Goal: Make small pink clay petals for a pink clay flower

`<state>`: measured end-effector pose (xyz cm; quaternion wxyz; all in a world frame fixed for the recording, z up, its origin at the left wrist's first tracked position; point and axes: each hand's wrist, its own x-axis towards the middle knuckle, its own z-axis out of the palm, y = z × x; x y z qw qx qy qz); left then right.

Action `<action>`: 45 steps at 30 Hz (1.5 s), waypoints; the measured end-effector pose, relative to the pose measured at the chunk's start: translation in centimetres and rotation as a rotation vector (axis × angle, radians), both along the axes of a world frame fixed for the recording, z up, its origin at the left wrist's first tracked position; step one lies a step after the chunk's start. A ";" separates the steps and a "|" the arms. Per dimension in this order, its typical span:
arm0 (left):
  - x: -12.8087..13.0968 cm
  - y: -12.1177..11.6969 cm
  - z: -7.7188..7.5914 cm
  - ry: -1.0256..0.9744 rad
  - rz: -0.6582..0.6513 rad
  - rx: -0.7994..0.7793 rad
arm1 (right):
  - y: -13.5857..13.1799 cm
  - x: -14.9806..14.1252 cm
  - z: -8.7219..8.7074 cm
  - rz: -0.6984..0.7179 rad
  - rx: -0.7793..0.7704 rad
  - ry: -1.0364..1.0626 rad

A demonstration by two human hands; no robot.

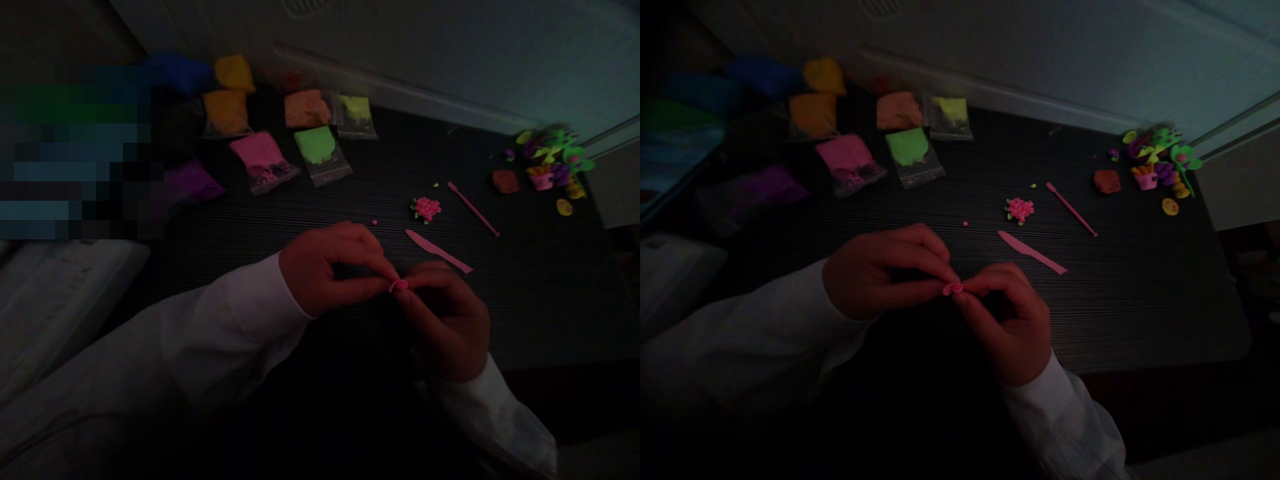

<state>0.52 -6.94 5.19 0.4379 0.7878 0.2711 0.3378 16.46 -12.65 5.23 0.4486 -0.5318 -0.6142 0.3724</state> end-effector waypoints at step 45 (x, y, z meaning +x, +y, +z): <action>-0.1 0.2 0.3 0.052 0.006 0.048 | -0.2 -0.3 0.1 -0.064 0.014 -0.054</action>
